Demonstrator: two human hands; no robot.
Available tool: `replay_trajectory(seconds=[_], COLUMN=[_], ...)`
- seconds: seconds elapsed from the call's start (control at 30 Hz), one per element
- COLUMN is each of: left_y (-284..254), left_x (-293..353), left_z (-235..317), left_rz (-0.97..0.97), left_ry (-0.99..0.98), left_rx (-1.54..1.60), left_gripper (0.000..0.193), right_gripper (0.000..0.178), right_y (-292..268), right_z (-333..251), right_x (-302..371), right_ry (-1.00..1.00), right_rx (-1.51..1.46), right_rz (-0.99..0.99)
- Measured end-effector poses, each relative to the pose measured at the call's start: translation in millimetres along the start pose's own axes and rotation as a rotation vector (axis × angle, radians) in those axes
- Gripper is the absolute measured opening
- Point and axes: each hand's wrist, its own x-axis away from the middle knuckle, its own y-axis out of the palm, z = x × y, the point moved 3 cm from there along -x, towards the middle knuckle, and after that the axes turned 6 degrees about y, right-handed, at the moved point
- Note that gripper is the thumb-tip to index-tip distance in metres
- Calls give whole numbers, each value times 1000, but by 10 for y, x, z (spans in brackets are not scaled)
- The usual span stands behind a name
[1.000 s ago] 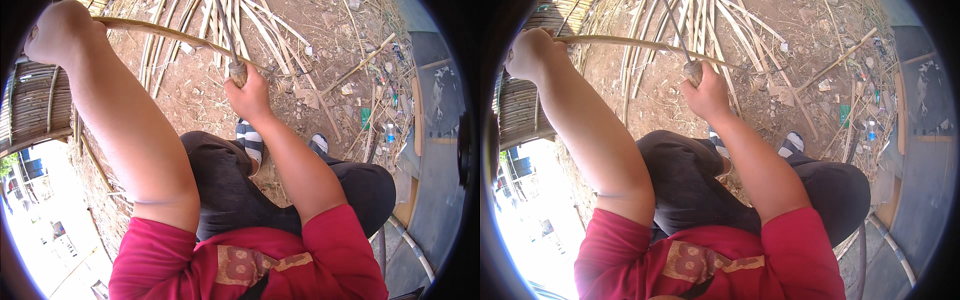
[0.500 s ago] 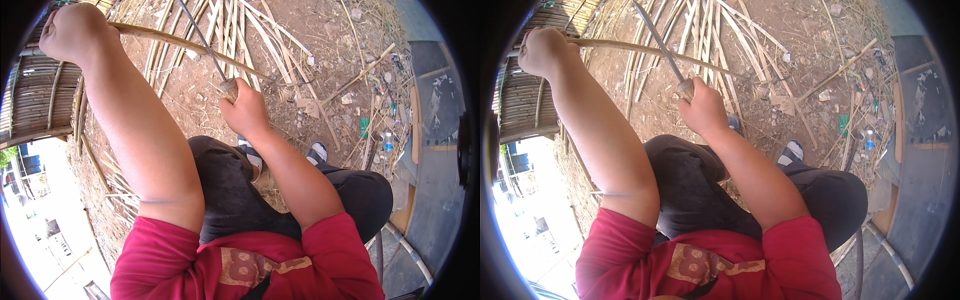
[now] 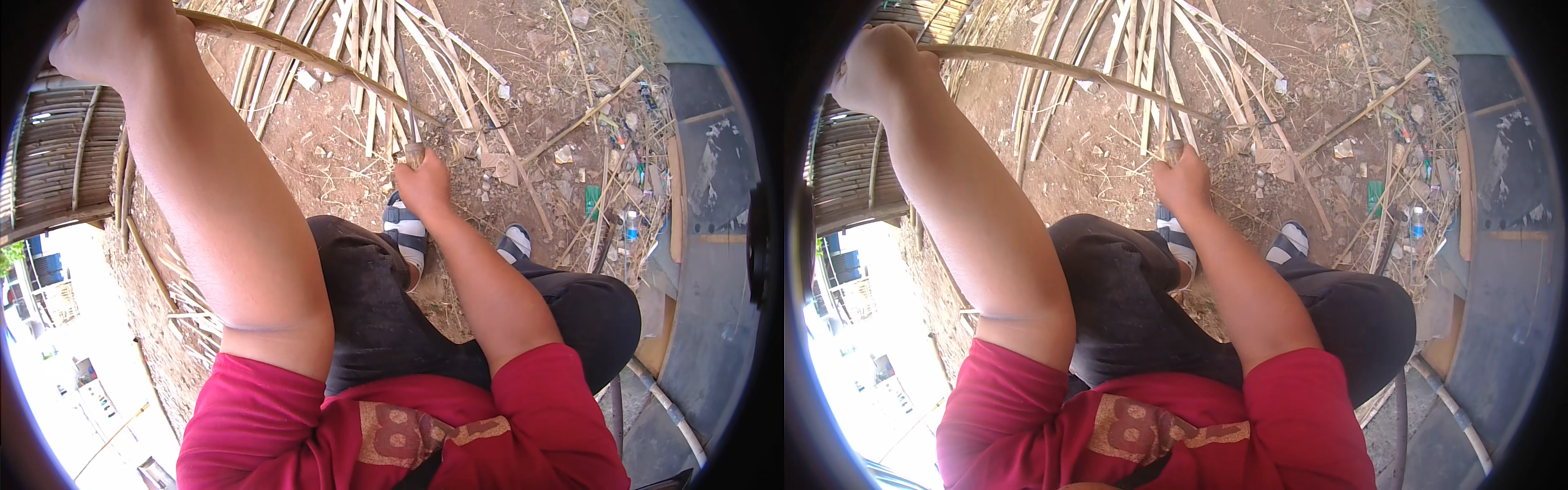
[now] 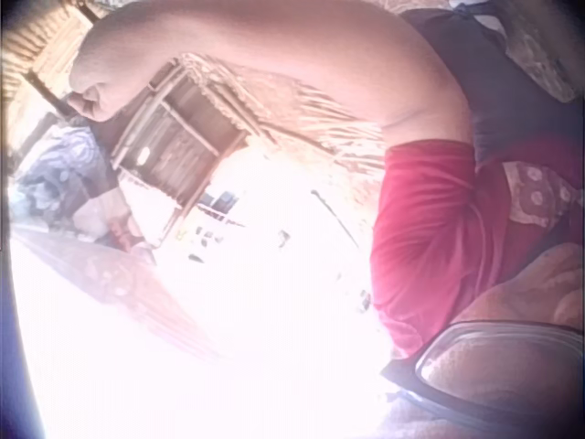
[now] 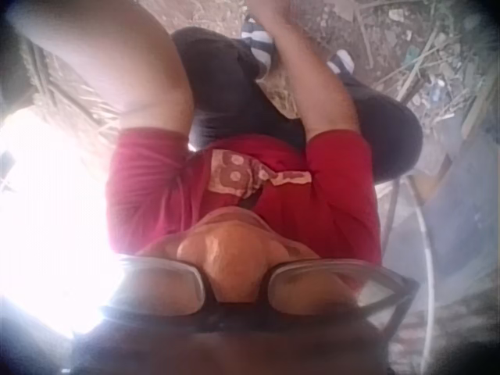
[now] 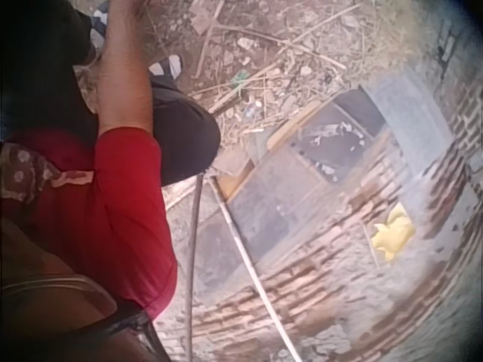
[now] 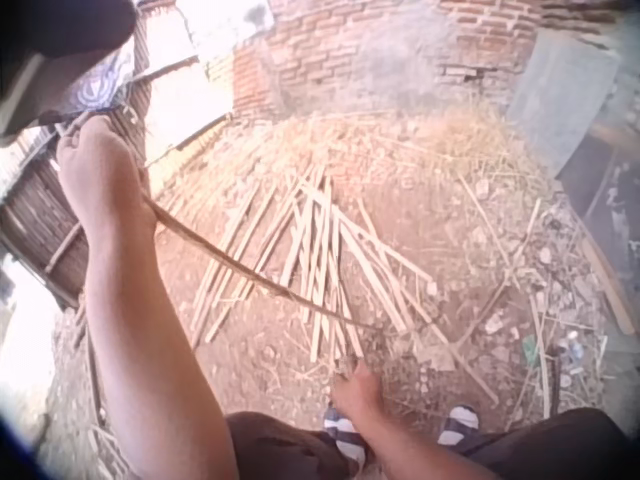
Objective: The person uses a large blade to shave and strip thin layers from a long piece of bamboo while sitting outdoors.
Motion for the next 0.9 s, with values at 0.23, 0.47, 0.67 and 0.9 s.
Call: replay_trajectory(seconds=[0.23,0.47,0.67,0.9], left_y=[-16,-52,2,65], left_x=[-4,-202,-155,-168], left_z=[139,146,87,93], left_rz=[-175,-349,-514,-698], left_ry=[-24,-44,-145,-354], left_rx=[312,825,998,1444], left_gripper=[18,24,38,52], right_gripper=[29,23,29,28], right_y=[-65,-749,-1099,-1043], right_z=[-610,-995,-1335,-1329], right_x=[213,72,221,248], right_ry=[-343,-395,-439,-424], right_rx=[-230,-378,-275,-381], right_rz=[42,162,-225,-368])
